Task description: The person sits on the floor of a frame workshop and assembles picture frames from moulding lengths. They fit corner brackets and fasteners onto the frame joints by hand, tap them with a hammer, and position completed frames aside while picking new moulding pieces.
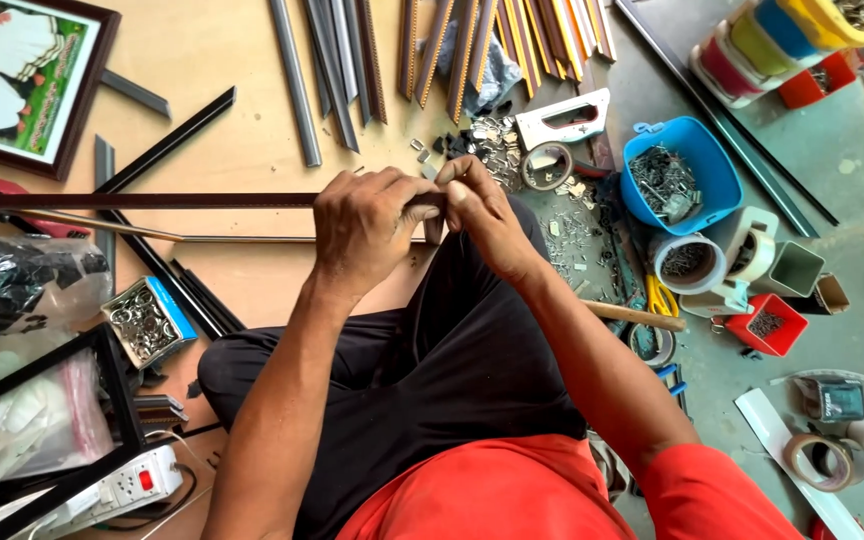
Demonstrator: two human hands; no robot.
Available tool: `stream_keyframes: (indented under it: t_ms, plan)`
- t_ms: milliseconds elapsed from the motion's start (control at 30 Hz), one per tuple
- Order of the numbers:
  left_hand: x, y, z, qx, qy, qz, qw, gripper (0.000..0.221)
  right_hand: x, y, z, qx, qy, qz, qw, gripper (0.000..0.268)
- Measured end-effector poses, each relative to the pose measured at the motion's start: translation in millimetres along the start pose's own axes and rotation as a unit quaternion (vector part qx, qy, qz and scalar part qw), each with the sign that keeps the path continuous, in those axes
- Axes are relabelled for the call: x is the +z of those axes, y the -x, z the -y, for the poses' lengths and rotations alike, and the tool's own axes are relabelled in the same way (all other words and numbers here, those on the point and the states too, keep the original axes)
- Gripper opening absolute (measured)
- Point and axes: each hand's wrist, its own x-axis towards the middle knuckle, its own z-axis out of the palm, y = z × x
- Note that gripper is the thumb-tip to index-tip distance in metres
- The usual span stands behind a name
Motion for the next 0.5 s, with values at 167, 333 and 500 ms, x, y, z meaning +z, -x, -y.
stream_keyframes:
  t_ms: [167,333,500]
  plan:
    - [2.2,-2.3,0.2,-0.023,-0.010,0.010,1.000,0.019,4.7,-4.9,8.3,0.030,-0.008,-0.016,0.999,0.027]
    - [4.0,-1.7,2.8,-0.021,-0.012,0.017,1.000,0.021,3.6,-9.2,14.3,0.047,0.034,-0.027,0.998,0.023]
    - [7.5,1.3,10.3,0.020,-0.046,0.002,0.999,0.031,0.4,-15.5,15.3,0.037,0.034,-0.030,0.998,0.024]
